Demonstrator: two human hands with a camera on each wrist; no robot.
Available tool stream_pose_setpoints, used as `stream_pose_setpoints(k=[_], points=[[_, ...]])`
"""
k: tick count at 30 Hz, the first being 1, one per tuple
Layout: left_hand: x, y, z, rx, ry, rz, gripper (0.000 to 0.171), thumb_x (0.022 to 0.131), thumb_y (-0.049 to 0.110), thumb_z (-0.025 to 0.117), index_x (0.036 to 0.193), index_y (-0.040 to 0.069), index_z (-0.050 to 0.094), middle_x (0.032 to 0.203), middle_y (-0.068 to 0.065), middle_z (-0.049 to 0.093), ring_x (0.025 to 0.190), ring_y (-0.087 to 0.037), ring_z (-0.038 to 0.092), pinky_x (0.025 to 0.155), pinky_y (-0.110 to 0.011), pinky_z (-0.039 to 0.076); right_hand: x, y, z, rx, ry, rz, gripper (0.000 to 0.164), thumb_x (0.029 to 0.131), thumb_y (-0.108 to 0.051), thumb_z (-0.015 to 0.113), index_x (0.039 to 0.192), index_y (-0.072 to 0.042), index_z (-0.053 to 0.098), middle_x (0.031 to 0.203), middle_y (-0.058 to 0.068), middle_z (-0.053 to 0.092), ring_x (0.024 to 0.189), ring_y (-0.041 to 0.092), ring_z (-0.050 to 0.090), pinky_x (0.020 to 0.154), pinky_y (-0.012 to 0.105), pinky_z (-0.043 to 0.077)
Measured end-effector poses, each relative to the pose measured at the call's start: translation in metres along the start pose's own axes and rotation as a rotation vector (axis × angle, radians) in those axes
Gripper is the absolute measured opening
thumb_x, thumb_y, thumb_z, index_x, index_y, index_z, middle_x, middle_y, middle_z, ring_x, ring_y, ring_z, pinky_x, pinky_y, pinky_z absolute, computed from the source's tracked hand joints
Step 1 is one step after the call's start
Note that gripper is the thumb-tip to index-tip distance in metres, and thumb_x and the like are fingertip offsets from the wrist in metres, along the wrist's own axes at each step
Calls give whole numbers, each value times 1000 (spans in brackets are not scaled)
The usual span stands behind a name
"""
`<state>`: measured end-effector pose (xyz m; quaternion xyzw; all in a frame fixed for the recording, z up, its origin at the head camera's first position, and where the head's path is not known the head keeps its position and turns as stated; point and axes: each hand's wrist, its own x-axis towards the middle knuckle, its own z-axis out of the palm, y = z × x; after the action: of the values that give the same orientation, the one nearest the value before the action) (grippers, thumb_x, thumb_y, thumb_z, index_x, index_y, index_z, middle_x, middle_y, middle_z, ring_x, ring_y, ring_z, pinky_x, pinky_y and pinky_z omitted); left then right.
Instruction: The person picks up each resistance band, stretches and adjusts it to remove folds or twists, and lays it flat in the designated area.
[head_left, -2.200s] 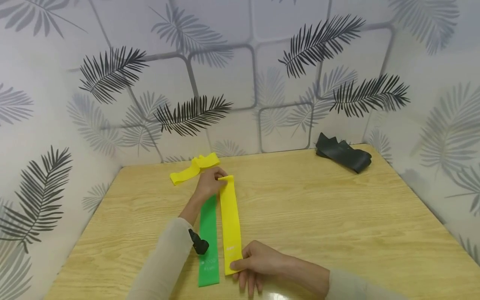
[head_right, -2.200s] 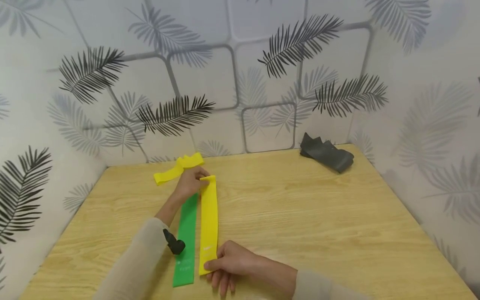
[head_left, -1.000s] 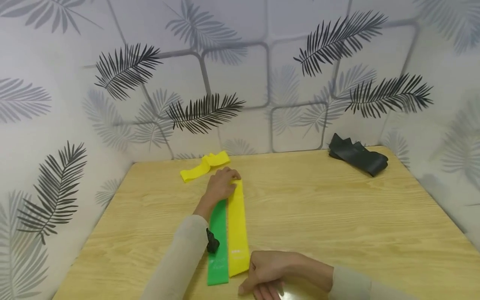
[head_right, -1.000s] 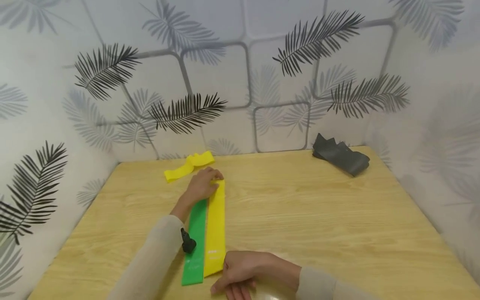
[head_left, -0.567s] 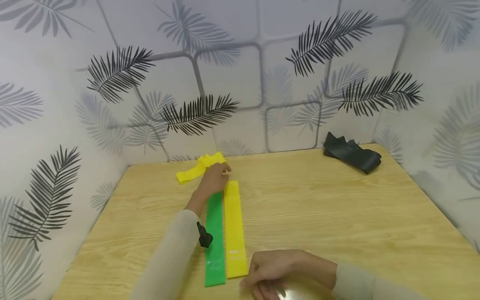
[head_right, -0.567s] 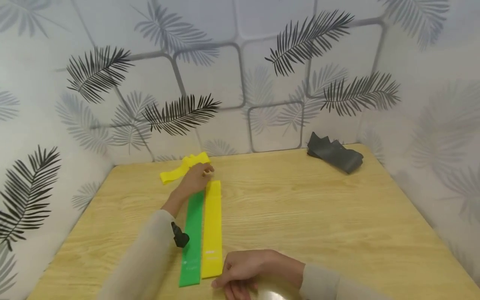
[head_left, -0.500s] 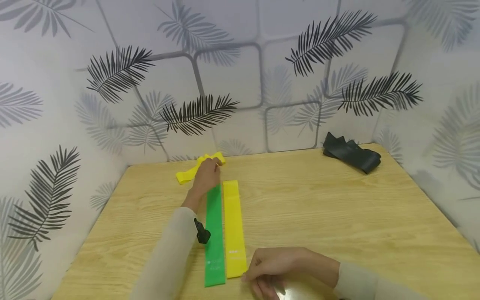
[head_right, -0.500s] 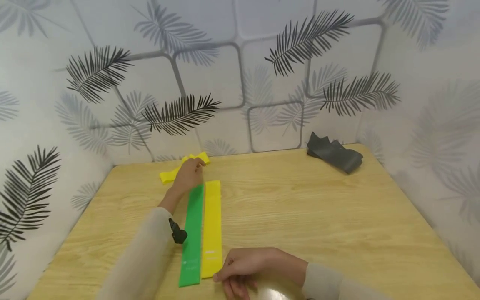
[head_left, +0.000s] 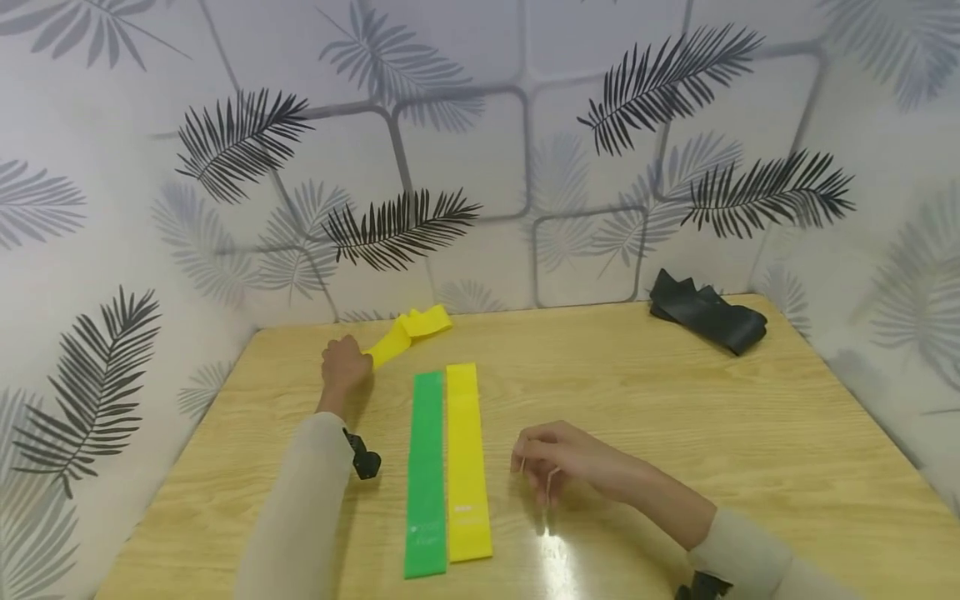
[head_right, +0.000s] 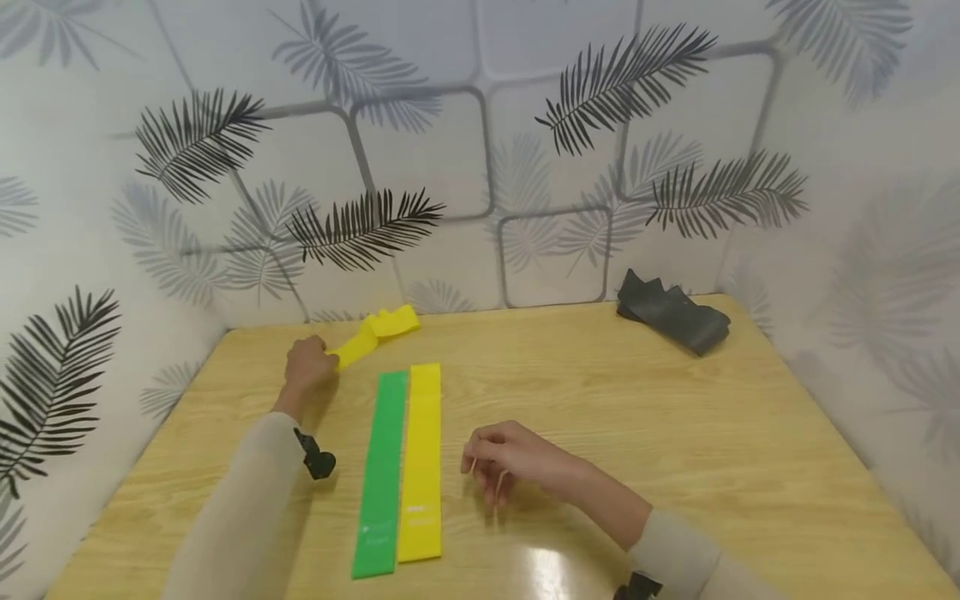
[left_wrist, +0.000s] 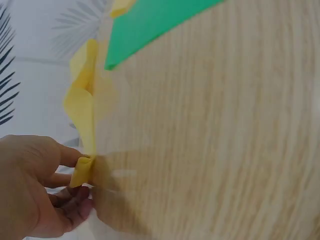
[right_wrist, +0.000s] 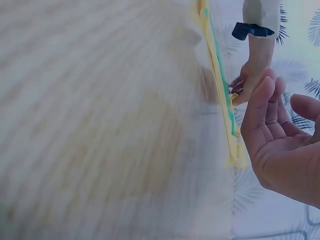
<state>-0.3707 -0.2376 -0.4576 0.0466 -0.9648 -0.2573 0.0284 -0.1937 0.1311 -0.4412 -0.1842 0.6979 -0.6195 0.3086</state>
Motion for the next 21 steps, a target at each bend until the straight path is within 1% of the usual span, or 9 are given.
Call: stream_pose_setpoints(k=[3, 5, 8, 10, 13, 15, 16, 19, 21], points=[[2, 5, -4, -52, -15, -64, 15, 87, 7, 51, 90, -5, 58, 87, -18, 54, 74, -29, 48, 62, -40, 45, 2, -3, -2, 0, 20, -2, 39, 109, -28, 54, 109, 10, 63, 76, 8, 64, 63, 20, 66, 59, 31, 57], [5, 9, -7, -82, -32, -111, 11, 85, 8, 52, 87, -1, 57, 85, -13, 54, 71, -25, 48, 58, -34, 44, 4, -4, -3, 0, 20, -1, 39, 110, -28, 53, 110, 10, 64, 77, 8, 64, 63, 19, 66, 60, 30, 56], [3, 20, -15, -129, -91, -145, 13, 85, 8, 49, 90, -2, 57, 89, -14, 52, 74, -25, 48, 59, -30, 42, 4, -5, -3, 6, 23, 1, 38, 110, -27, 51, 111, 9, 64, 77, 8, 63, 63, 19, 66, 59, 30, 56], [1, 27, -21, -176, -139, -159, 20, 89, 9, 47, 98, -5, 58, 95, -14, 52, 79, -25, 49, 64, -30, 47, 4, -5, -1, 10, 26, -1, 37, 110, -27, 51, 110, 8, 64, 78, 7, 63, 64, 19, 66, 59, 30, 56], [-1, 36, -27, -254, -196, -135, 28, 96, 9, 43, 108, -10, 60, 100, -15, 56, 81, -22, 54, 75, -34, 57, 5, -5, 0, 15, 33, -3, 35, 111, -27, 51, 109, 6, 65, 79, 9, 64, 65, 19, 66, 59, 30, 57], [-1, 42, -31, -360, -208, -109, 32, 101, 10, 41, 118, -11, 58, 111, -18, 58, 87, -23, 58, 84, -38, 60, 5, -5, 1, 15, 33, -9, 35, 111, -27, 52, 109, 6, 65, 79, 10, 64, 65, 19, 66, 60, 30, 57], [-2, 46, -32, -419, -203, -88, 31, 103, 11, 42, 122, -9, 57, 116, -20, 58, 89, -24, 60, 88, -41, 60, 5, -5, 2, 14, 34, -11, 36, 111, -27, 52, 110, 6, 65, 80, 11, 64, 65, 19, 66, 60, 30, 57], [-4, 58, -38, -612, -169, -29, 37, 108, 13, 46, 141, -3, 49, 134, -25, 56, 101, -32, 63, 95, -45, 59, 5, -5, 3, 13, 34, -18, 38, 110, -29, 52, 110, 7, 65, 79, 10, 64, 65, 18, 66, 59, 30, 56], [-4, 67, -43, -703, -142, 2, 38, 109, 15, 49, 145, 3, 48, 137, -25, 57, 105, -32, 65, 98, -45, 58, 5, -6, 3, 8, 34, -25, 38, 110, -28, 52, 110, 7, 65, 79, 9, 64, 65, 18, 65, 60, 30, 56]])
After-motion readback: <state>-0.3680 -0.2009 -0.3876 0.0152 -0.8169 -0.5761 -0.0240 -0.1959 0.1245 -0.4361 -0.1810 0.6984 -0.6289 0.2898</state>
